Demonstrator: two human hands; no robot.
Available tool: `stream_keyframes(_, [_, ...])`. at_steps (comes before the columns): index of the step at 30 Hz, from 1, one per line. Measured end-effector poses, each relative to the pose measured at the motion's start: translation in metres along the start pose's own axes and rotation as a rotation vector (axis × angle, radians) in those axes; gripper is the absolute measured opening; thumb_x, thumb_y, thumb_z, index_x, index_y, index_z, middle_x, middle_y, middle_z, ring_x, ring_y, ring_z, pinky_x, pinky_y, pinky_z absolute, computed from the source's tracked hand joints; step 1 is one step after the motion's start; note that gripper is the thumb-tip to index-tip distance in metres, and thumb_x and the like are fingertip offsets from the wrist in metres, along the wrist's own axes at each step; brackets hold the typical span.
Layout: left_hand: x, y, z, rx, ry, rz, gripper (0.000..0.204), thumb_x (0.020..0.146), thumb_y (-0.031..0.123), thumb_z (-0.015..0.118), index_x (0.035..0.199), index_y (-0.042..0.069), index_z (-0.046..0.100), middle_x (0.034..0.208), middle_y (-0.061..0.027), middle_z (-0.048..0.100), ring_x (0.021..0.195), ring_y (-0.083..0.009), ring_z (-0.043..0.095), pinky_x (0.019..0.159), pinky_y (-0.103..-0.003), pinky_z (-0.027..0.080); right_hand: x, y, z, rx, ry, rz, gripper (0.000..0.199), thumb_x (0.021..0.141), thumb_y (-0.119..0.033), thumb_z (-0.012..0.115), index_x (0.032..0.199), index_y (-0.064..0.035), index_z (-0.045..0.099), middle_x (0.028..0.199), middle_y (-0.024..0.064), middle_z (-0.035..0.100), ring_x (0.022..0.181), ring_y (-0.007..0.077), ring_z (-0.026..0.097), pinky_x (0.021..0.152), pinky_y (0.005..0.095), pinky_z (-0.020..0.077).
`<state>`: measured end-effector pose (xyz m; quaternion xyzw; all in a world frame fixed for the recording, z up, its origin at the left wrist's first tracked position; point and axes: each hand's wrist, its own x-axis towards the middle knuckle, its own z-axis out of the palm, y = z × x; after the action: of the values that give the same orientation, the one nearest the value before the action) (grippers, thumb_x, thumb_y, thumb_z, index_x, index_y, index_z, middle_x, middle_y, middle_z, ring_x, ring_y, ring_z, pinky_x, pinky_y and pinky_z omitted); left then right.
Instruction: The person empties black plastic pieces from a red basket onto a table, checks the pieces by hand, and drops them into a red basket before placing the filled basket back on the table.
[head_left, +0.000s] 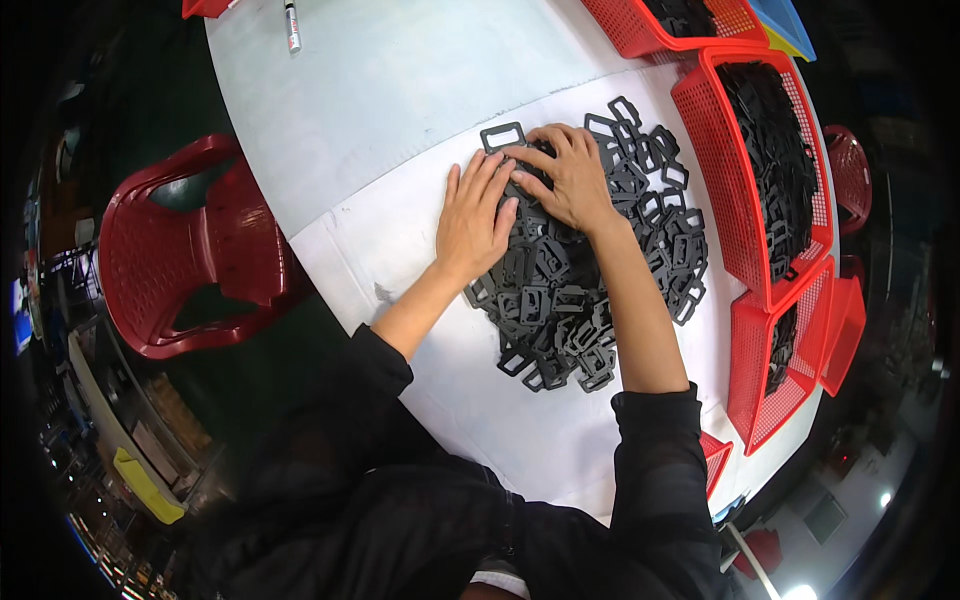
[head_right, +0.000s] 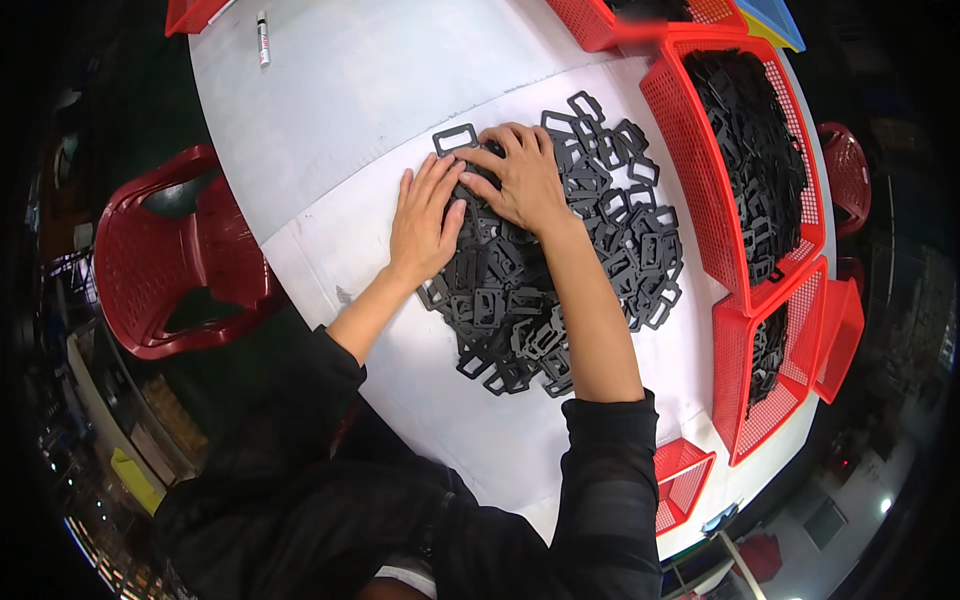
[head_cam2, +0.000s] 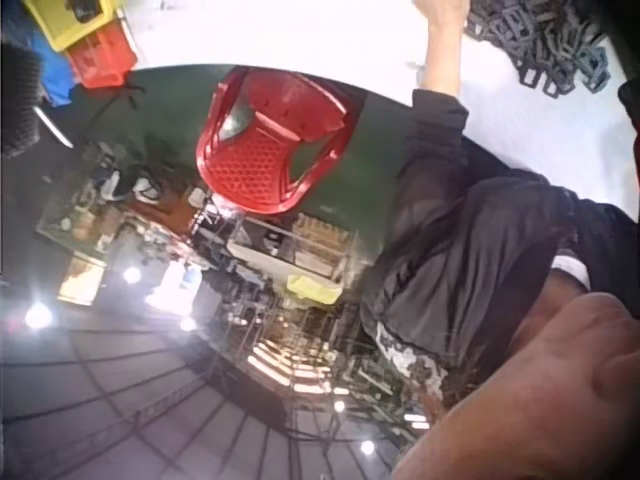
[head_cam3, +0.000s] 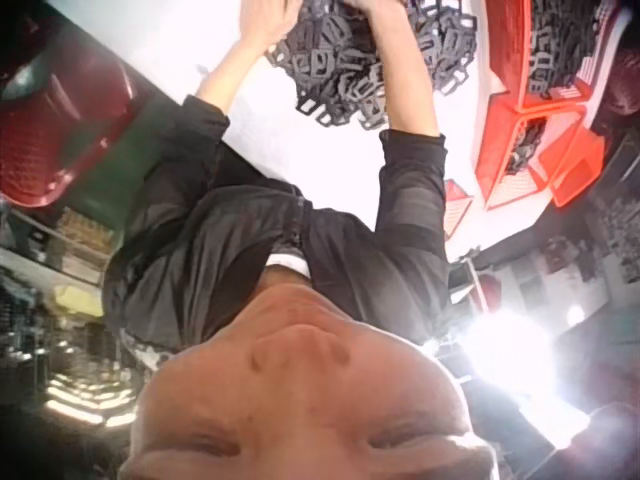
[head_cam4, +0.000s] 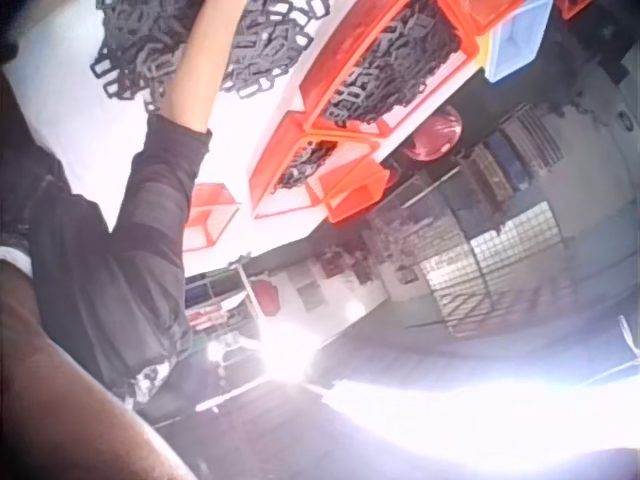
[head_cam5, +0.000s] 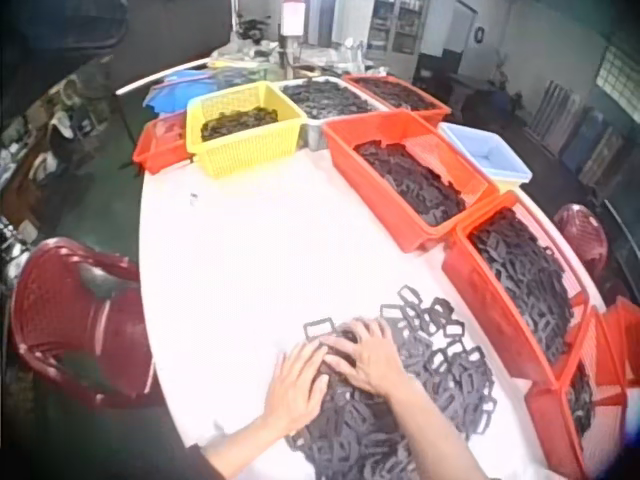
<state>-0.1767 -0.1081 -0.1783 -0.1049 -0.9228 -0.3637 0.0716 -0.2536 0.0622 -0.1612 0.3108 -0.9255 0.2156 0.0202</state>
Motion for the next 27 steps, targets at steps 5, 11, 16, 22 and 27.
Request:
stream_keyframes(5, [-0.035,0.031,0.011,-0.016,-0.018,-0.015,0.045,0.093,0.021,0.052,0.134,0.004,0.048,0.142,-0.015,0.044,0.138,-0.0346,0.033,0.113,-0.052,0.021,-0.046,-0.012,-0.011,0.016,-0.004,0.007,0.034,0.085,-0.039,0.064,0.117,-0.0257,0.065,0.12,0.0041,0.055,0.121,0.0288,0.045,0.106,0.0488,0.0295])
stream_keyframes(11, [-0.077,0.062,0.027,-0.052,-0.073,-0.026,0.046,0.092,0.019,0.053,0.135,0.004,0.047,0.143,-0.0162,0.043,0.138,-0.0361,0.032,0.113,-0.052,0.022,-0.098,-0.023,-0.023,0.001,-0.045,0.036,0.034,0.086,-0.041,0.063,0.114,-0.0232,0.066,0.121,0.0049,0.055,0.122,0.0289,0.045,0.109,0.0528,0.0284])
stream_keyframes(16, [-0.104,0.082,0.032,-0.058,-0.157,-0.026,0.048,0.093,0.021,0.05,0.137,0.003,0.045,0.146,-0.0163,0.04,0.14,-0.0362,0.03,0.114,-0.052,0.02,-0.133,-0.028,-0.031,0.03,-0.072,0.049,0.036,0.086,-0.043,0.061,0.114,-0.0217,0.066,0.121,0.0054,0.055,0.121,0.0283,0.045,0.11,0.0509,0.0283])
stream_keyframes(22, [-0.133,0.098,0.031,-0.146,-0.225,0.008,0.051,0.093,0.021,0.049,0.139,-0.001,0.041,0.146,-0.0211,0.037,0.139,-0.0426,0.026,0.113,-0.054,0.02,-0.166,-0.04,-0.042,0.073,-0.145,0.099,0.039,0.086,-0.046,0.061,0.118,-0.0238,0.064,0.125,0.0045,0.054,0.124,0.0284,0.045,0.111,0.0527,0.0262])
stream_keyframes(27, [-0.062,0.059,0.027,-0.237,-0.027,0.253,0.049,0.09,0.016,0.051,0.137,0.004,0.046,0.147,-0.0189,0.037,0.139,-0.0439,0.025,0.111,-0.06,0.014,-0.138,0.001,-0.082,-0.035,-0.028,0.125,0.037,0.086,-0.045,0.063,0.115,-0.0229,0.066,0.127,0.005,0.054,0.126,0.0285,0.045,0.11,0.0533,0.0275])
